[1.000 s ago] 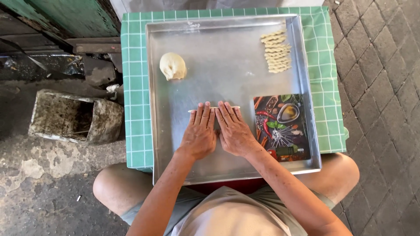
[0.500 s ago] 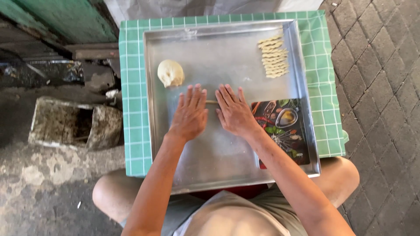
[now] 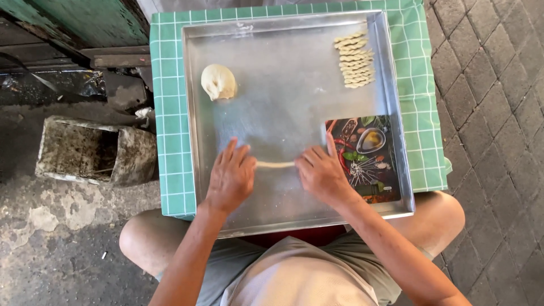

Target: Rolling small pieces of dough into thin strips and twisting them into a braided shape on a metal tray.

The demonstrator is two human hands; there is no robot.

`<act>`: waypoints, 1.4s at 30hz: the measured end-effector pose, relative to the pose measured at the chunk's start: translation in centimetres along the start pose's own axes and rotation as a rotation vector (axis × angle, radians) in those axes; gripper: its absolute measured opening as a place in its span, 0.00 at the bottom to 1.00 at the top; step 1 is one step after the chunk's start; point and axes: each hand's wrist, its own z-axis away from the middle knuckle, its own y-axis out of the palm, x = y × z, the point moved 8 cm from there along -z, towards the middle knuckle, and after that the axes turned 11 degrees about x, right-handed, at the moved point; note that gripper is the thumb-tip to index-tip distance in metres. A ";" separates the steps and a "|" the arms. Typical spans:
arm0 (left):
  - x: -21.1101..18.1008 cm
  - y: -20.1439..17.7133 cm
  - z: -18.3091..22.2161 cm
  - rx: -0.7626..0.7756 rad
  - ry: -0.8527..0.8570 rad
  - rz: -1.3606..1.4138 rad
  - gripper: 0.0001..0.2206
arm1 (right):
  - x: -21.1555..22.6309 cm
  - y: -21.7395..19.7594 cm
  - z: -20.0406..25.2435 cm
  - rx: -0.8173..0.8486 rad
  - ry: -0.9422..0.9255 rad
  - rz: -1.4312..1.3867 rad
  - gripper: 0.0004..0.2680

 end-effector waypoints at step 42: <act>-0.3 5.7 -5.1 0.554 -0.152 0.059 0.38 | -1.6 7.0 -4.5 0.412 0.076 -0.089 0.35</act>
